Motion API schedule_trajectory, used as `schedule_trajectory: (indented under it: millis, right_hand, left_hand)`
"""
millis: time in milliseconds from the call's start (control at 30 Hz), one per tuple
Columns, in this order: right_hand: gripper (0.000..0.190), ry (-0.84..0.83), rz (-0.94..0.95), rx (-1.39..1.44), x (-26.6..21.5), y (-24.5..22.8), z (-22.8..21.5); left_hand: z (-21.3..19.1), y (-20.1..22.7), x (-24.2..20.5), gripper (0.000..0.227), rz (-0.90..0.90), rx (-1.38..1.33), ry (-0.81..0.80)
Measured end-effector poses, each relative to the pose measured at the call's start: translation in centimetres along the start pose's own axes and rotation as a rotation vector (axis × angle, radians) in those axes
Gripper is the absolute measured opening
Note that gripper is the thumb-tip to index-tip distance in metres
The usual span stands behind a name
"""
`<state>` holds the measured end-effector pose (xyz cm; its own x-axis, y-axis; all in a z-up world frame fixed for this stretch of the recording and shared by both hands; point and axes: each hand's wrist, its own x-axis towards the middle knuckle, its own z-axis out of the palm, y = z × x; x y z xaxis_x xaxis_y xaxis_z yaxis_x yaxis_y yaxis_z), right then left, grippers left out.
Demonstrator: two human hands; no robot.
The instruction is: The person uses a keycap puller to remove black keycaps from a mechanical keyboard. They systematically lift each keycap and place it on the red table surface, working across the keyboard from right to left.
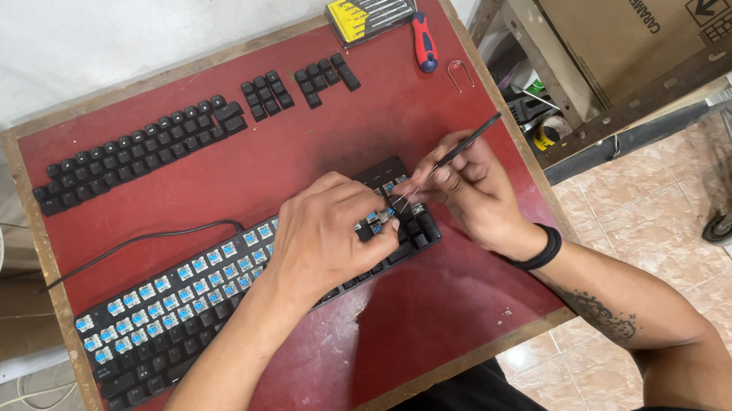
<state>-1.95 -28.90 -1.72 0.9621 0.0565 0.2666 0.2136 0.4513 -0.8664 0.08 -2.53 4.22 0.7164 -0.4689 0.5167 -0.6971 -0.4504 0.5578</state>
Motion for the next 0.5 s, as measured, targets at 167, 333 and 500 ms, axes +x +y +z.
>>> schedule_trajectory:
  millis: [167, 333, 500]
  right_hand:
    - [0.021, 0.054, -0.04, 0.016, 1.4, -1.6, -1.9]
    - [0.02, 0.055, -0.039, -0.03, 2.2, -1.6, -2.5]
    - [0.02, 0.028, 0.0, -0.101, 2.6, -1.5, -2.7]
  left_hand:
    - [0.2, -0.6, -0.1, 0.017, -0.014, 0.071, -0.054]
    - [1.4, -1.8, -1.0, 0.017, -0.008, 0.08, -0.087]
    - [2.2, -2.2, -1.6, 0.02, -0.051, 0.072, -0.133]
